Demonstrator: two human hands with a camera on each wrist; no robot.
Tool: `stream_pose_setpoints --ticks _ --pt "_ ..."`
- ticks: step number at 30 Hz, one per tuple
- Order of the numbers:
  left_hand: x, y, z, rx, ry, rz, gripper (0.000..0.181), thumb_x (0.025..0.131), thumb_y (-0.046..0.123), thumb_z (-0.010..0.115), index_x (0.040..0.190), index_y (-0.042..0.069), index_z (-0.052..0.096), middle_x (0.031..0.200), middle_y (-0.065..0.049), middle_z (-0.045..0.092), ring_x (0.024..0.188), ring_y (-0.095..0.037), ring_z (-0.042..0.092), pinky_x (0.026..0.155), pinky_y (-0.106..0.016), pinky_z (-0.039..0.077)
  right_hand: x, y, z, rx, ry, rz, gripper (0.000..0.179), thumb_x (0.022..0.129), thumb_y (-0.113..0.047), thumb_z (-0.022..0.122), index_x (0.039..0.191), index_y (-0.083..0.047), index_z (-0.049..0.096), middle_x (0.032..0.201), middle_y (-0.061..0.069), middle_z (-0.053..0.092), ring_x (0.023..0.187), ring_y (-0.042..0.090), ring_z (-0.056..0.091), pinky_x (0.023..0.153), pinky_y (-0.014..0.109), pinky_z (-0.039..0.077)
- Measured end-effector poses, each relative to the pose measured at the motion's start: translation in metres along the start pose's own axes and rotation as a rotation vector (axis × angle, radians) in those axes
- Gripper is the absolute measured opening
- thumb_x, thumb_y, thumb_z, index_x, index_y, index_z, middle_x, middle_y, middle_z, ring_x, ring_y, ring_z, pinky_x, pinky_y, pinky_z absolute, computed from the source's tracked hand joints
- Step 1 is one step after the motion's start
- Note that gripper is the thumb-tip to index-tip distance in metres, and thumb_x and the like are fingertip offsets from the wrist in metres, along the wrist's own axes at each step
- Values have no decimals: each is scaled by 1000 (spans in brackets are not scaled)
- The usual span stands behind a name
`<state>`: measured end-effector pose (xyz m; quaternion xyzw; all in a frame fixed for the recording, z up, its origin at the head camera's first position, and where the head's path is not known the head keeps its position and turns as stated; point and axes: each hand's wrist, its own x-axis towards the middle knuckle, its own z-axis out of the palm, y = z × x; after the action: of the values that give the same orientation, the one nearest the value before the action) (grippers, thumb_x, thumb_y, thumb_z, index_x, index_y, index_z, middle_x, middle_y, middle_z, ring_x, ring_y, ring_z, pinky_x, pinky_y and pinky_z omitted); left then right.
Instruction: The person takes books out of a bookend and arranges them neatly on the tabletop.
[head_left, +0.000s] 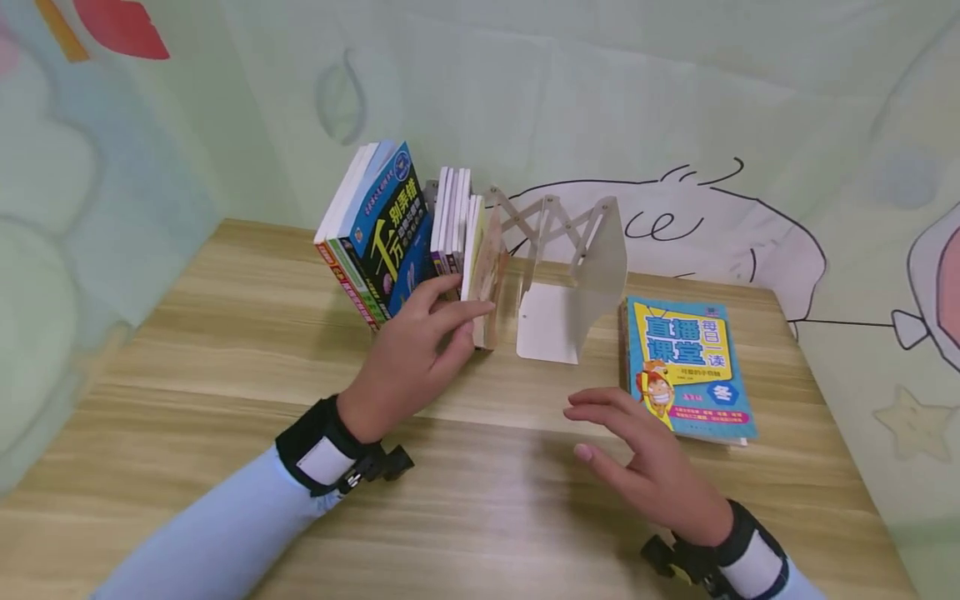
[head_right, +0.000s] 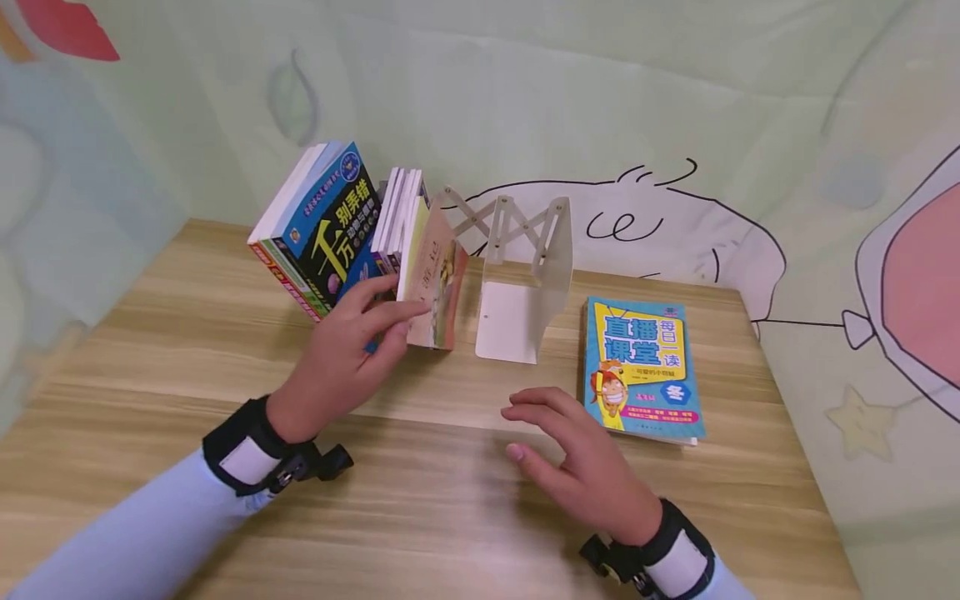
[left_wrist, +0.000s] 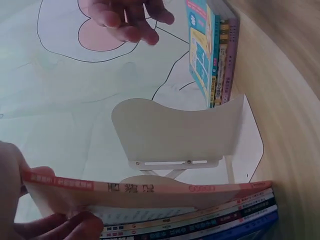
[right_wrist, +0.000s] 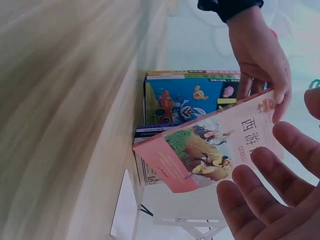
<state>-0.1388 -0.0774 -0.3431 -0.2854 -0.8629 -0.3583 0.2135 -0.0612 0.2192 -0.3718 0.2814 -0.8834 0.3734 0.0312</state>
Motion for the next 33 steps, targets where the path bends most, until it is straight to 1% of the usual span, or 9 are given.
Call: stream_pose_setpoints --ticks 5,8,10,13,18,21,26,29,33 --pt "-8 -2 -1 85 -20 2 17 96 23 64 106 10 68 142 -16 54 121 -29 60 83 -43 60 2 -1 -2 10 -30 28 33 95 -16 69 124 -31 64 134 -11 56 123 12 55 98 34 52" --pt "-13 -6 -2 54 27 9 9 92 8 69 100 8 70 138 -15 60 117 -28 64 83 -40 61 1 1 -1 2 -50 44 30 96 -21 68 124 -32 65 135 -12 56 124 11 55 98 35 53" --pt "-17 -8 -3 17 53 6 15 90 0 69 103 7 73 134 -15 64 112 -26 66 82 -38 61 1 2 0 -5 -58 52 30 97 -24 68 126 -31 65 135 -12 56 124 11 55 98 37 54" --pt "-22 -11 -4 -14 86 -4 22 89 -3 68 107 6 75 125 -14 69 108 -22 68 79 -35 61 1 3 2 -12 -65 72 34 97 -27 68 131 -31 63 136 -11 56 124 11 55 98 38 54" --pt "-28 -13 -7 -38 145 2 22 84 -8 69 99 5 77 118 -15 72 115 -26 67 86 -39 59 0 3 3 -21 -80 80 37 97 -31 67 133 -31 61 138 -10 57 126 11 55 99 42 54" --pt "-32 -8 -12 -36 170 40 23 81 -11 68 95 5 77 122 -17 70 113 -27 68 86 -40 59 0 4 4 -31 -78 72 38 96 -29 69 134 -31 60 139 -9 57 127 12 56 99 43 53" --pt "-37 5 -22 -45 190 129 23 80 -10 65 93 5 76 111 -13 74 91 -21 72 69 -33 59 -2 5 4 -33 -52 65 42 95 -23 70 135 -29 59 138 -9 58 127 13 56 100 44 53" --pt "-41 14 -27 -90 157 179 23 81 -6 63 93 9 75 109 -12 75 88 -20 70 68 -33 57 -2 6 5 -19 -34 71 47 95 -23 71 138 -27 55 139 -8 57 126 14 56 99 43 53" --pt "-44 24 -30 -160 111 321 20 91 3 59 95 16 74 114 -10 74 93 -22 71 74 -36 58 -1 8 6 26 5 90 60 92 -20 73 145 -26 45 144 -4 50 129 16 52 100 42 53"
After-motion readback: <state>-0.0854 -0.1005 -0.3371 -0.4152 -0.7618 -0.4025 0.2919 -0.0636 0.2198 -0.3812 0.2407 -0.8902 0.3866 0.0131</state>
